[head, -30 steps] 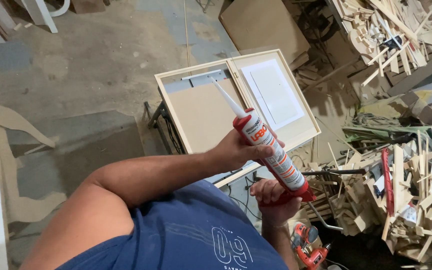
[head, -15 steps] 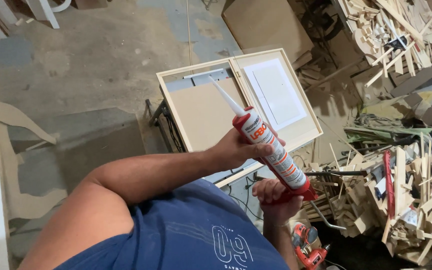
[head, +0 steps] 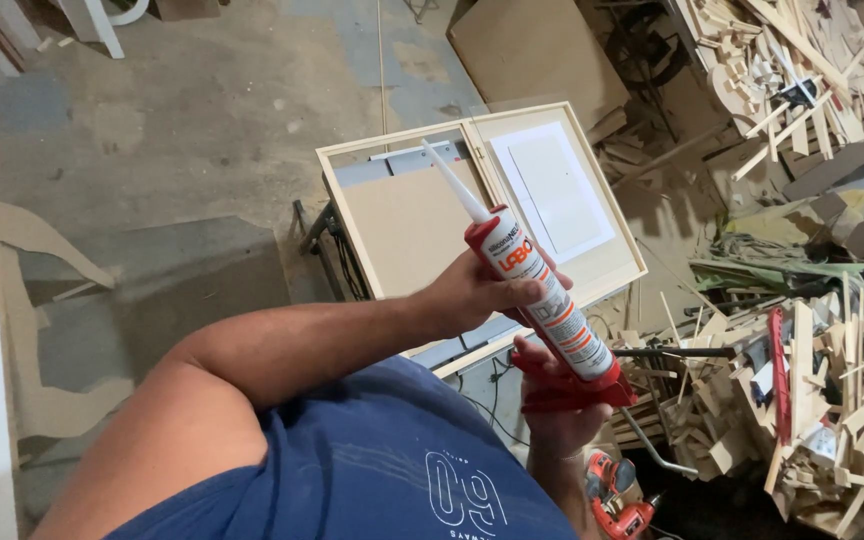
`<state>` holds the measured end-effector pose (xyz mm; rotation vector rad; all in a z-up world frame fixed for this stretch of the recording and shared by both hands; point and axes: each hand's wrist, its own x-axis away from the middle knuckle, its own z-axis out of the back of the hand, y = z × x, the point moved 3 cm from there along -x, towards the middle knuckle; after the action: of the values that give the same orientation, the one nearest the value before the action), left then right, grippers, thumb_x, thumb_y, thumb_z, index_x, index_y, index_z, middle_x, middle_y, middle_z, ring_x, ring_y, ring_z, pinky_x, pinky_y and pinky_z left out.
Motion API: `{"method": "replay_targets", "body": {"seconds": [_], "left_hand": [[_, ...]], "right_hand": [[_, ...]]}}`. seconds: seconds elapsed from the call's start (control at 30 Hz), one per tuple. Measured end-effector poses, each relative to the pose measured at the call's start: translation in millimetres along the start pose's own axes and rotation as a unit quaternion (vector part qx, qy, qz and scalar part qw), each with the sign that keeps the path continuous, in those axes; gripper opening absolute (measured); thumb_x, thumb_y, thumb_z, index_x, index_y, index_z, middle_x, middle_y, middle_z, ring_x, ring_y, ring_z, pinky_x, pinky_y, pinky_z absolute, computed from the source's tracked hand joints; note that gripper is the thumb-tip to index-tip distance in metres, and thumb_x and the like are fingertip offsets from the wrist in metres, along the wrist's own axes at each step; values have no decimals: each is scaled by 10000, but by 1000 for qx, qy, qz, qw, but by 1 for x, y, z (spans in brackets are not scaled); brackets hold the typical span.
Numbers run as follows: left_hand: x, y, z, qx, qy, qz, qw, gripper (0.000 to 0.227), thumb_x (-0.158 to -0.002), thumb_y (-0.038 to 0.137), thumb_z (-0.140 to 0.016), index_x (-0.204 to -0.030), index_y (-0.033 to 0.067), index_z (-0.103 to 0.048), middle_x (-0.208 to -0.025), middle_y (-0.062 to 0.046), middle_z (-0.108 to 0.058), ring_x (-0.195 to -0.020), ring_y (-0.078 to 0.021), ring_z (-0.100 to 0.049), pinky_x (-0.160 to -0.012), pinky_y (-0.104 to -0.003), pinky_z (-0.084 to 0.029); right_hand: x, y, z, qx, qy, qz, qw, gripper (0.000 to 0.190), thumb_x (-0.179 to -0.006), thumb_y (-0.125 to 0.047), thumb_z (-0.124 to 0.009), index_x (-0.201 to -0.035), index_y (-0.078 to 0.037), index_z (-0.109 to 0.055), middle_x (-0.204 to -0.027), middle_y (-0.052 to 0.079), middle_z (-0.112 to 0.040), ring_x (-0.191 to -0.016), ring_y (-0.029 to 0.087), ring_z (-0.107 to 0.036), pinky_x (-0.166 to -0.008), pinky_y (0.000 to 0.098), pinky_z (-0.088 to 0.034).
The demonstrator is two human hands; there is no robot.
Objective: Cleaning a sealant nozzle by removing dried residue with a thin stick and wiping it with a cloth.
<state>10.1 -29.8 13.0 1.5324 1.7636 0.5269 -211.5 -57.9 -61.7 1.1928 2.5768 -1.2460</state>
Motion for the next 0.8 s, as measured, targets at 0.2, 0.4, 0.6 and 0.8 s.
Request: {"method": "replay_targets", "body": {"seconds": [0.2, 0.4, 0.6, 0.8], "left_hand": [[-3, -5, -2, 58, -82, -55, 993, 406, -868, 268, -853, -1143, 41, -661, -1198, -185, -726, -1060, -310, -727, -855, -446, -657], [1, 2, -3, 34, -103, -65, 992, 412, -899, 281, -828, -1184, 40, -653, -1227, -175, -721, -1106, -300, -718, -927, -443, -633], [0, -5, 2, 78, -115, -44, 989, 451, -893, 272, -846, -1208, 43, -618, -1255, -223, -698, -1112, -365, -709, -837, -489, -659], [0, 3, 0, 62, -113, -79, 988, 451, -883, 316, -861, -1169, 36, -654, -1221, -205, -720, -1092, -320, -727, -922, -448, -640]], "right_hand": [[-11, 6, -28, 223, -63, 92, 968, 608, -1013, -691, -452, -858, -108, -524, -808, 98, -561, -937, 323, -624, -1042, 566, -435], [-16, -1, -34, 180, -49, 62, 980, 594, -978, -651, -542, -782, -91, -513, -717, 94, -511, -791, 334, -575, -847, 515, -483], [-21, 2, -49, 214, -63, 79, 972, 621, -971, -710, -558, -752, -139, -454, -678, 34, -467, -675, 246, -525, -763, 448, -476], [-18, 3, -44, 203, -54, 72, 975, 630, -965, -714, -569, -760, -126, -473, -680, 37, -464, -670, 250, -517, -756, 457, -461]]}}
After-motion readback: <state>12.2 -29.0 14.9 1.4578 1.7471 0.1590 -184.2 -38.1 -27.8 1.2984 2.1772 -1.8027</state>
